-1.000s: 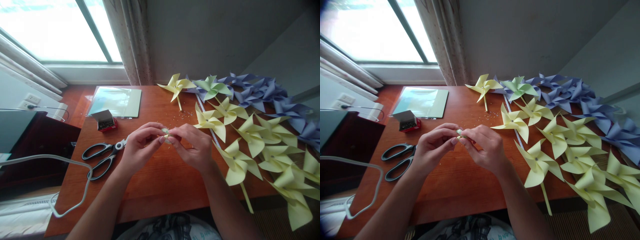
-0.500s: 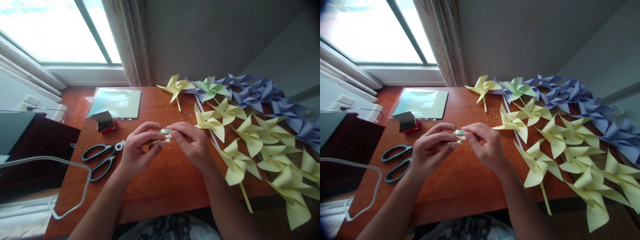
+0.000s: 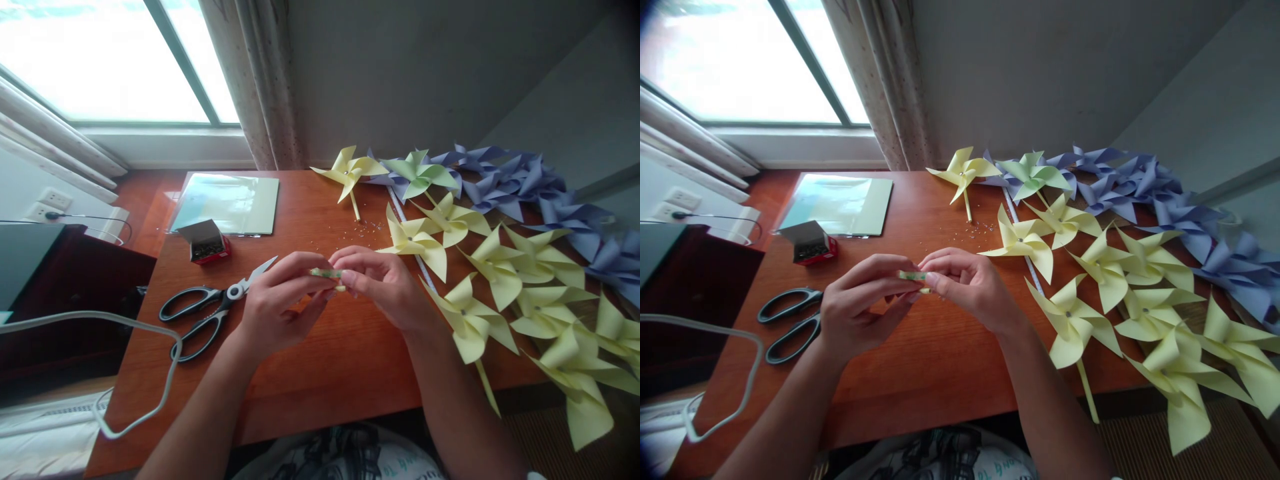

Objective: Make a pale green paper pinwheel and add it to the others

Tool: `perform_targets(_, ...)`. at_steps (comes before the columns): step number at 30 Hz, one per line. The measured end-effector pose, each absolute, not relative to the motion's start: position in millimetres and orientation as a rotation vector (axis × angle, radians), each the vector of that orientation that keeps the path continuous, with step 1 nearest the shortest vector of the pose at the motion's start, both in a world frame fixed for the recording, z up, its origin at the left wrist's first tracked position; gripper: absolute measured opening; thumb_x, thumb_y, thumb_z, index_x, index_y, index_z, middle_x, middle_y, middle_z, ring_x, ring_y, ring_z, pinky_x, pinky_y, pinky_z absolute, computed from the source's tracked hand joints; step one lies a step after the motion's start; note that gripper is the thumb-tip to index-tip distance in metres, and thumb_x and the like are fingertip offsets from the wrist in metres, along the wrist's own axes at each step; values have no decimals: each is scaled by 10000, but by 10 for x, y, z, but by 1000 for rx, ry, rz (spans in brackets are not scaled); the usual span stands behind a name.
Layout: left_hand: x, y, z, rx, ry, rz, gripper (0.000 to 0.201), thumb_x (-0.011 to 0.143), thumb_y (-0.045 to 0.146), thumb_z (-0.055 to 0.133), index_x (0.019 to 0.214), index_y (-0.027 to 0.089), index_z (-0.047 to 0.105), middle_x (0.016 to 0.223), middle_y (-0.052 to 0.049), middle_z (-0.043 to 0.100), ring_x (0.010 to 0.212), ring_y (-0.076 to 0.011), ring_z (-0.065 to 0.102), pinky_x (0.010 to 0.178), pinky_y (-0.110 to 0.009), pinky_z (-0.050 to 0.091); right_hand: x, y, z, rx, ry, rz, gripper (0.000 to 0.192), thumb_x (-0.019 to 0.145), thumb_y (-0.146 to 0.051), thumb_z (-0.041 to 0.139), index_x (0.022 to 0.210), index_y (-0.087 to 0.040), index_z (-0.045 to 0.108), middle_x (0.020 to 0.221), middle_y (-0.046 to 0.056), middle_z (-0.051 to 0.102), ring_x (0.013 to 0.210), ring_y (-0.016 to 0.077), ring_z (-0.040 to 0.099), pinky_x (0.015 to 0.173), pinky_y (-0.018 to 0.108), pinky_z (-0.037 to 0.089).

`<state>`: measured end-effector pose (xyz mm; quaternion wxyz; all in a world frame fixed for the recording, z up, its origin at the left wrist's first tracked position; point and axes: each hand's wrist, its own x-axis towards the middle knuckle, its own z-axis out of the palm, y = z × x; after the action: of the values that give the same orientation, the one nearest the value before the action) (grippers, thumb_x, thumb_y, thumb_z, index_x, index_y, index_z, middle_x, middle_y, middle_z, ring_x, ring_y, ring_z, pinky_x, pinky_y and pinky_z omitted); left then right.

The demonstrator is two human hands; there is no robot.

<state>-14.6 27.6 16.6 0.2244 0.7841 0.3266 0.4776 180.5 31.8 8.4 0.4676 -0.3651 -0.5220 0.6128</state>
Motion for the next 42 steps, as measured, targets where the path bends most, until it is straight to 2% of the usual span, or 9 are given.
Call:
perform_targets(13, -176, 292, 149, 2042, 868, 1321, 157, 810, 74, 743, 904, 199, 760, 971, -86, 720, 784, -164, 700, 693, -267, 592, 1782, 297, 91, -884, -1192, 1578, 65, 837, -225, 746, 865, -193, 796, 990, 38, 701, 567, 49, 521, 480, 195, 466)
perform_targets(22, -192, 295, 104, 1982, 867, 1327, 149, 812, 114, 764, 921, 213, 782, 986, -89, 725, 803, -180, 699, 688, -280, 590, 1767, 292, 48, -829, -1146, 1628, 106, 847, -175, 682, 890, -191, 777, 1029, 40, 694, 590, 53, 540, 490, 196, 436)
perform_targets(28, -162, 305, 113, 2021, 816, 1348, 171, 798, 61, 760, 915, 186, 766, 976, -81, 714, 787, -159, 697, 677, -254, 587, 1743, 285, 65, -761, -1055, 1724, 74, 867, -234, 688, 870, -177, 734, 911, 22, 652, 644, 90, 571, 539, 219, 454)
perform_targets(35, -153, 330, 79, 2048, 814, 1385, 218, 777, 6, 766, 935, 155, 750, 992, -80, 704, 827, -147, 702, 705, -228, 586, 1737, 293, 41, -771, -998, 1720, 46, 857, -218, 716, 873, -200, 756, 955, 8, 668, 628, 66, 542, 523, 200, 409)
perform_targets(42, -170, 319, 45, 2004, 785, 1375, 220, 773, 1, 766, 928, 155, 748, 998, -81, 704, 829, -151, 701, 704, -235, 593, 1757, 297, 65, -801, -1014, 1735, 36, 850, -208, 714, 832, -181, 728, 904, 2, 633, 614, 64, 498, 517, 211, 364)
